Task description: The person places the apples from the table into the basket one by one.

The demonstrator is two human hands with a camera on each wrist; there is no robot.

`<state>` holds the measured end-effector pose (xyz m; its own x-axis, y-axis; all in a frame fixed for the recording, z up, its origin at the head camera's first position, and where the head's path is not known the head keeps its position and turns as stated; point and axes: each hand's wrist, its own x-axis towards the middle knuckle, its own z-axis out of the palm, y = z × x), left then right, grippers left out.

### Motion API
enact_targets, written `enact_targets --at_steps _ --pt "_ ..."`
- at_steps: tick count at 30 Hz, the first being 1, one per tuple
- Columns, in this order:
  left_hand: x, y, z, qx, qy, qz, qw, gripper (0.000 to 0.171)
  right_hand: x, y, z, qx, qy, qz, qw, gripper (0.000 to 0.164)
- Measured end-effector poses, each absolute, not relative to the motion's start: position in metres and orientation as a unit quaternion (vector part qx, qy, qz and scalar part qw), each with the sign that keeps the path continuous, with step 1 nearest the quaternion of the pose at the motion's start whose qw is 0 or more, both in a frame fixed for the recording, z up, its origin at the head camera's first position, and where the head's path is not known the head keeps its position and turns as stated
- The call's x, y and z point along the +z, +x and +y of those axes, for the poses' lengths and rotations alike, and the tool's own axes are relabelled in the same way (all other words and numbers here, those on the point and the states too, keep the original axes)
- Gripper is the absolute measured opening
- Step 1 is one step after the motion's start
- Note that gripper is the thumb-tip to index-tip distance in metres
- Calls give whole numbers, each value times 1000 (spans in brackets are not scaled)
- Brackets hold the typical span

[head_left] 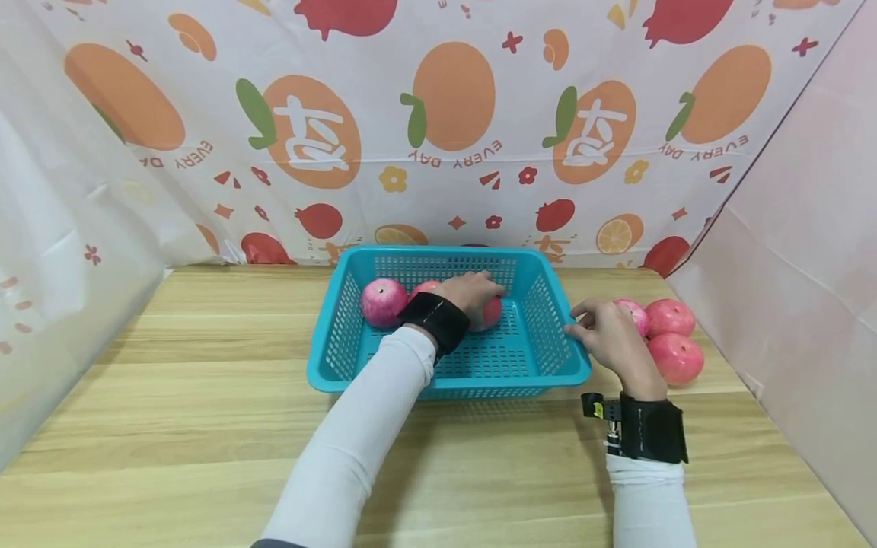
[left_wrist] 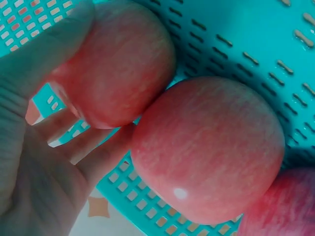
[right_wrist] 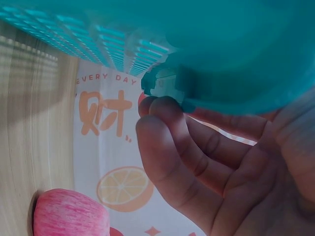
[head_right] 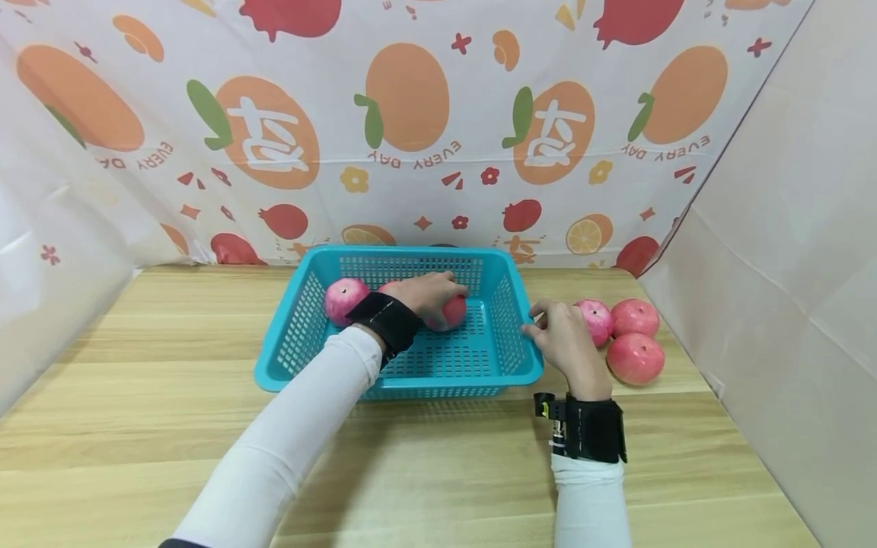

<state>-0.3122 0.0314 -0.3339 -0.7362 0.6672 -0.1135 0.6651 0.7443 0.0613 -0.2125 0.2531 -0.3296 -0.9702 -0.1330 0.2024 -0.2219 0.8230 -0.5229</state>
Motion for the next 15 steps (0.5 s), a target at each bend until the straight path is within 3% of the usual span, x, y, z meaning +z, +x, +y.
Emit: enact_targets --at_steps 15 --pt "-331 -308 35 -24 341 937 68 69 -329 -213 253 284 95 -951 77 26"
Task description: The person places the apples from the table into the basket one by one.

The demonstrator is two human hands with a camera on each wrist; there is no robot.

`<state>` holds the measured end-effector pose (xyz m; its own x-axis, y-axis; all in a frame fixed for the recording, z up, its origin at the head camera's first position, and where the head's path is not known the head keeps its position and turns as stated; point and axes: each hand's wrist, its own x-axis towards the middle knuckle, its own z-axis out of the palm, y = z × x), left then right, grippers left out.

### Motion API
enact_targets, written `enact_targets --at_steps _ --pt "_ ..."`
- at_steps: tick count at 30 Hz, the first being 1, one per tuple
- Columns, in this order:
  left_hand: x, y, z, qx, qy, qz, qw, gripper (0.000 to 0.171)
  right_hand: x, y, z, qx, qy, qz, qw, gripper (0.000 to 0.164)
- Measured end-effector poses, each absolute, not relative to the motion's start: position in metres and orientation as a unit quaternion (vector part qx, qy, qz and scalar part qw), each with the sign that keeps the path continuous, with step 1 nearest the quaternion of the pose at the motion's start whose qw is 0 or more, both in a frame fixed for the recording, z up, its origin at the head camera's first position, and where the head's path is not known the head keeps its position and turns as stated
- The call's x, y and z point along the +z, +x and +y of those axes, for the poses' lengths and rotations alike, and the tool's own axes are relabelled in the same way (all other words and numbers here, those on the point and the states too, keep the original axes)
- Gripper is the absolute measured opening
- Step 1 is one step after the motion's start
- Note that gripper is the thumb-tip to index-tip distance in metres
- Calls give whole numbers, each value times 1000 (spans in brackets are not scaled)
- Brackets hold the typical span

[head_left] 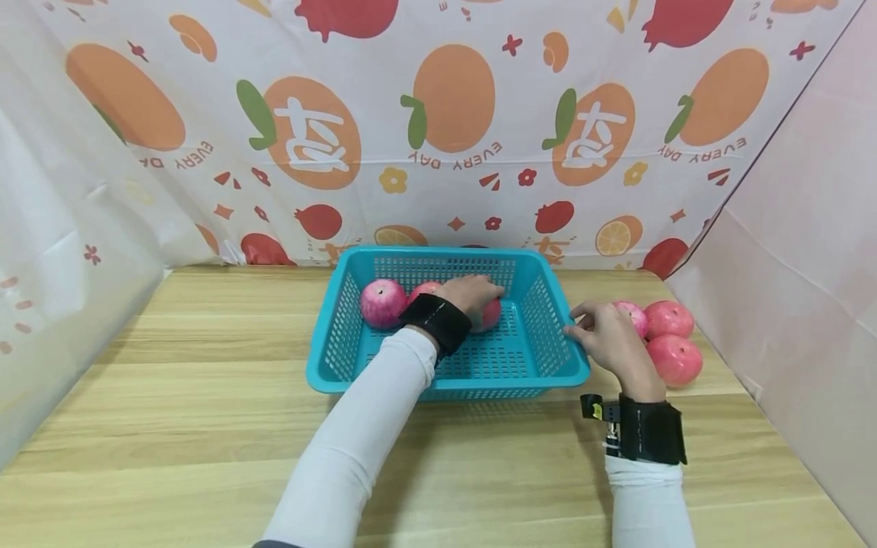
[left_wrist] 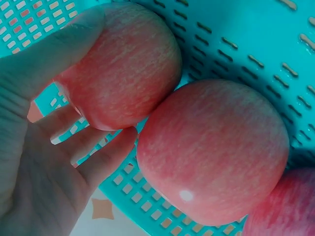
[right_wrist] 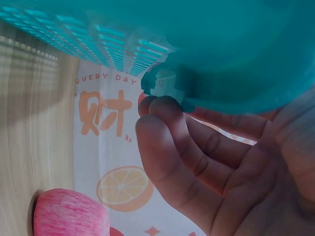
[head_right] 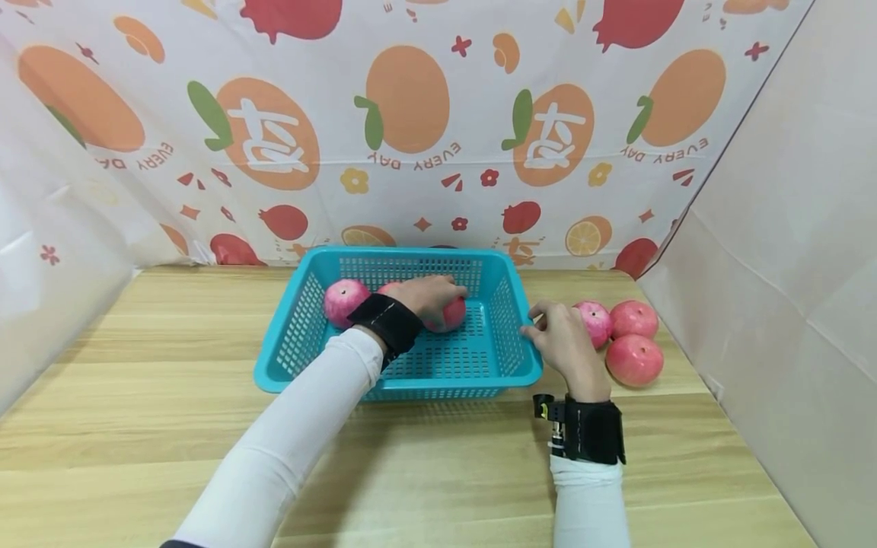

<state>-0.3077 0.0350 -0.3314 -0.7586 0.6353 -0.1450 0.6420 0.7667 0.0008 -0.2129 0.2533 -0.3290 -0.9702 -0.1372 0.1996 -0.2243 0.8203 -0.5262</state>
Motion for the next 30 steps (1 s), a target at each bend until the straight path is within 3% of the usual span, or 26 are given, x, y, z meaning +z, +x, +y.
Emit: enact_targets --at_steps 7,15,30 --pt "-327 -302 34 -47 344 937 33 67 -327 -214 252 282 97 -951 80 26" --pt "-320 -303 33 -38 348 935 50 69 -326 -212 252 283 91 -952 70 26" --pt "-290 -309 17 3 377 926 26 54 -328 -212 253 281 92 -953 73 26"
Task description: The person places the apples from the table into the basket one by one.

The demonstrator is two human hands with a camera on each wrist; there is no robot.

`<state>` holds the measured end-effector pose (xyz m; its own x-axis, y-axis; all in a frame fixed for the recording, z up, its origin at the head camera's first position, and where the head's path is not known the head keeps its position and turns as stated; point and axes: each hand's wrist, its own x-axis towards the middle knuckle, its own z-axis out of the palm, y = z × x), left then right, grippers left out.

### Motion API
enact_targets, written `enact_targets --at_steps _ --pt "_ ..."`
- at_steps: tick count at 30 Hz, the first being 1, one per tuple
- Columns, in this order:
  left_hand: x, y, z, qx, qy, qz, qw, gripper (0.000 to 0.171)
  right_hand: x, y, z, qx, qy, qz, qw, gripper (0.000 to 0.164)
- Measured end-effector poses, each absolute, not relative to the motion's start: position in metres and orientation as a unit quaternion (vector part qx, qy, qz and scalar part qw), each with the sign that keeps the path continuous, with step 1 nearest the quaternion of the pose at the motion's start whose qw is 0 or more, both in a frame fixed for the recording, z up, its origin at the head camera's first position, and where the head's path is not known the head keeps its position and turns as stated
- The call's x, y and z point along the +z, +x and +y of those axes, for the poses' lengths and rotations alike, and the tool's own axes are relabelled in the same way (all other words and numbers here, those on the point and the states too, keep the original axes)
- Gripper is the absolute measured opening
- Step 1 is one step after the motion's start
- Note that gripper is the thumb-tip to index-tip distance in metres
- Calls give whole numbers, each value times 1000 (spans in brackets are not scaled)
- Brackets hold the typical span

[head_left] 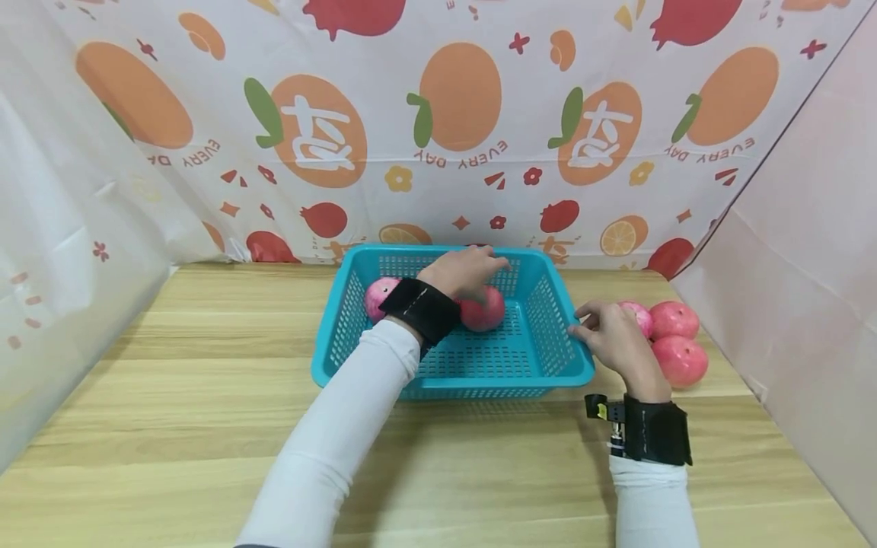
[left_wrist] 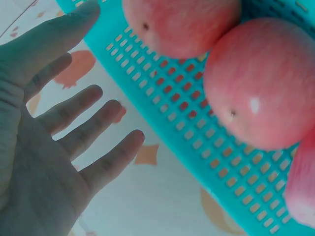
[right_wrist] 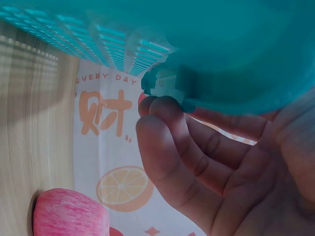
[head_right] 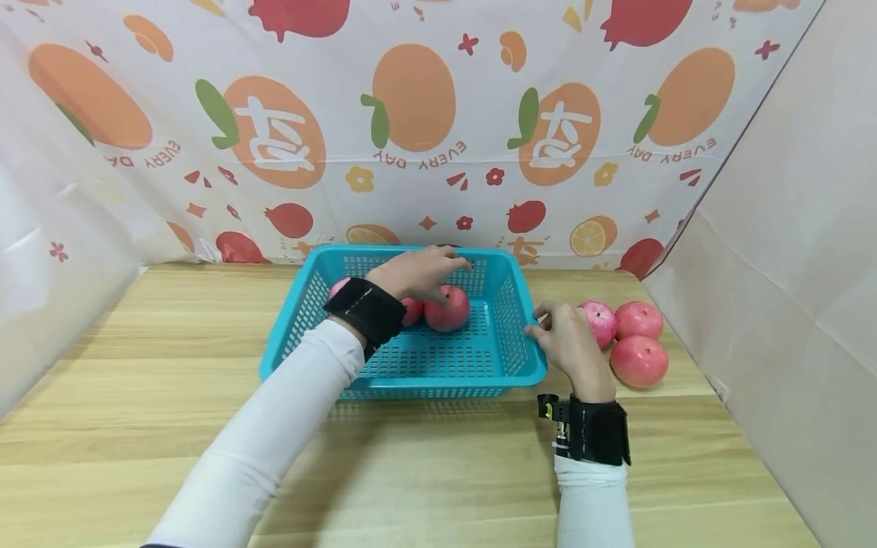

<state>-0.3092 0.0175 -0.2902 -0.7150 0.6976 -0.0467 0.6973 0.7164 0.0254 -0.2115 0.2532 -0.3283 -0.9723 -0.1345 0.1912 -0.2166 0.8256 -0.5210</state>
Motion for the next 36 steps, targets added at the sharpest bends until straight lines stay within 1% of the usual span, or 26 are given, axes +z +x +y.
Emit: enact_targets --at_steps 6,14,18,26,30,36 --pt "-280 -306 5 13 366 930 11 59 -328 -213 254 281 94 -952 73 27" --pt "-274 -301 -9 15 366 930 -22 56 -327 -213 256 284 94 -951 71 27" --pt "-272 -298 -18 9 360 932 -32 57 -328 -213 256 288 95 -951 70 26" --pt "-275 -295 -36 12 351 935 -35 60 -329 -213 253 288 94 -950 70 25" --pt "-273 -293 -44 12 352 935 -41 59 -329 -212 253 288 91 -951 68 25" --pt "-268 -290 -52 18 348 937 -36 59 -328 -213 253 284 91 -952 68 25"
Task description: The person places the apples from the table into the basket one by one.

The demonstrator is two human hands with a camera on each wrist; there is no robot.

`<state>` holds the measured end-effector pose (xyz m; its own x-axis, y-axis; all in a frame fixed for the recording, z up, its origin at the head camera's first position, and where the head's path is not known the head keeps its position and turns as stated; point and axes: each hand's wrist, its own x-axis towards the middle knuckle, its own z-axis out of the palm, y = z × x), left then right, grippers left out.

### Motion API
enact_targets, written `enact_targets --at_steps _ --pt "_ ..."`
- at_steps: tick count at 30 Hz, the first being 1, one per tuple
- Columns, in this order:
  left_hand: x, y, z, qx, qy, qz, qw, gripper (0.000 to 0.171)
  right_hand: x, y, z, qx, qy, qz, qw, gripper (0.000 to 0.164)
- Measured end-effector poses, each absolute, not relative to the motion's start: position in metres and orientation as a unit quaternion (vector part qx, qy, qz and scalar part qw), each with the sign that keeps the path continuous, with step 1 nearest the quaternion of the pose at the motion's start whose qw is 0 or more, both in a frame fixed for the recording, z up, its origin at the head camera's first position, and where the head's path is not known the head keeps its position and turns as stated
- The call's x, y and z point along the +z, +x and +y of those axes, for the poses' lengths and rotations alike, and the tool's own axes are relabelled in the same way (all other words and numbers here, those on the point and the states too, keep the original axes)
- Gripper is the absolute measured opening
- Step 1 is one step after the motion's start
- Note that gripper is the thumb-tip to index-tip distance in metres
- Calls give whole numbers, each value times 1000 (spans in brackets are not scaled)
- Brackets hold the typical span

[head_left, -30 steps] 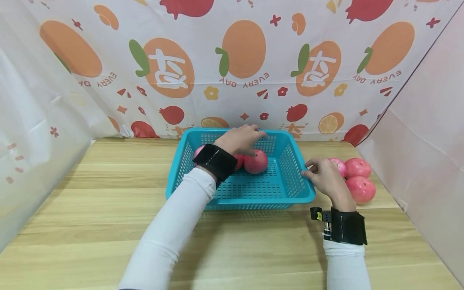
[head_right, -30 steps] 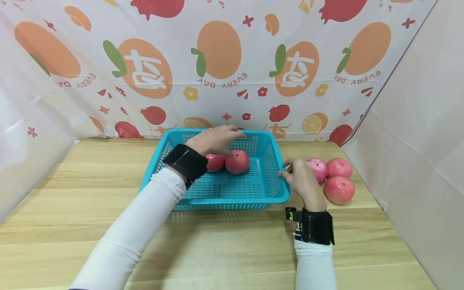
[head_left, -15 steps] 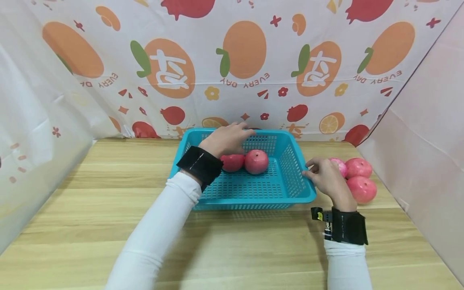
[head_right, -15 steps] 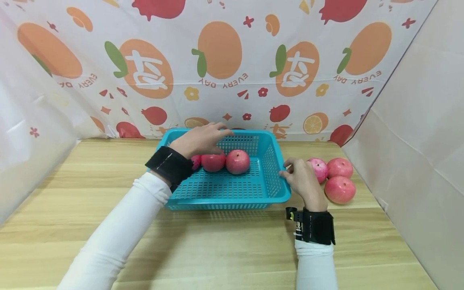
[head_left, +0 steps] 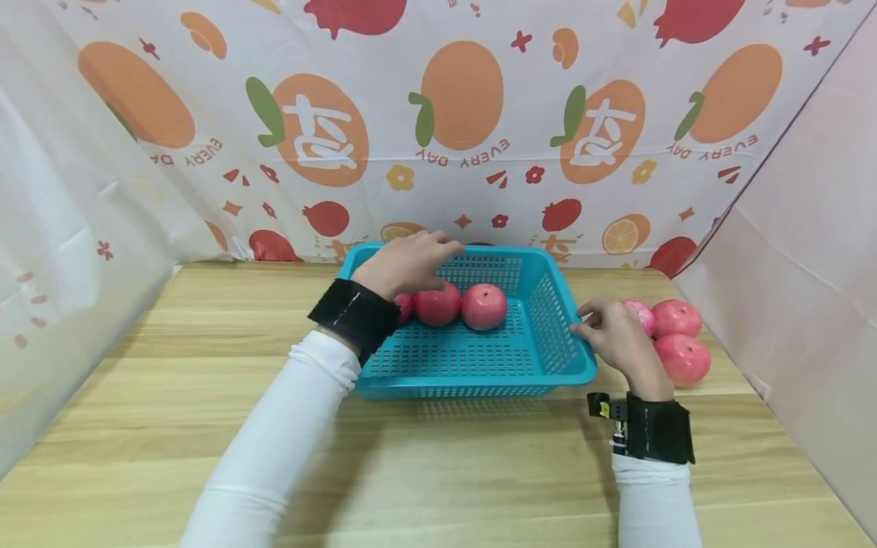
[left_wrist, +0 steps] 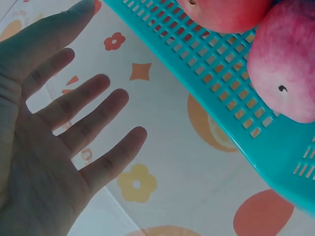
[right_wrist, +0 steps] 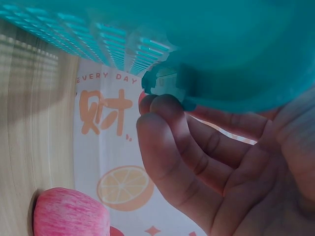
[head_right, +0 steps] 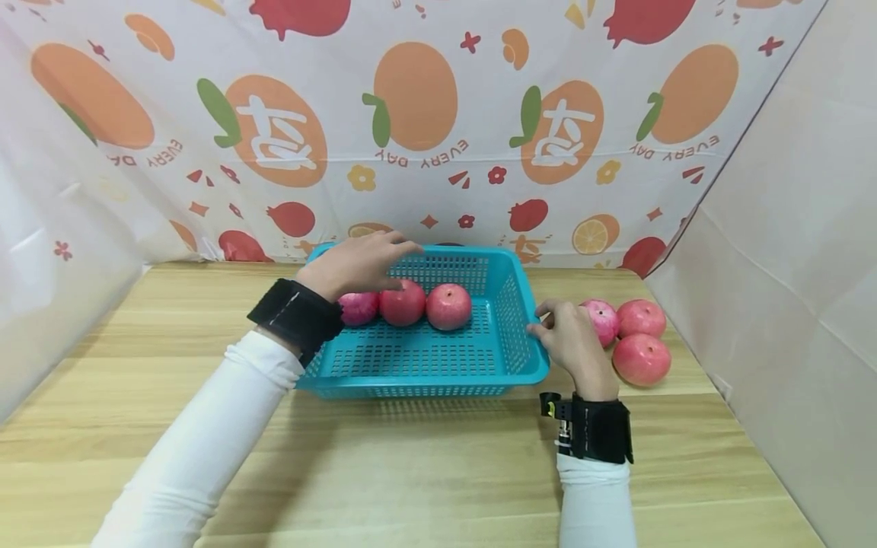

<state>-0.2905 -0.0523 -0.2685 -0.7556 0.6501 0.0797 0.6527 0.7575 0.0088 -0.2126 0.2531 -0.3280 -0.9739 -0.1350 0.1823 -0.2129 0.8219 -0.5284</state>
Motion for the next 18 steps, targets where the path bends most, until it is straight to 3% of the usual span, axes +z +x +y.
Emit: enact_targets --at_steps 18 --pt "-268 -285 -83 -25 -344 -937 63 43 -328 -213 253 278 96 -952 80 23"
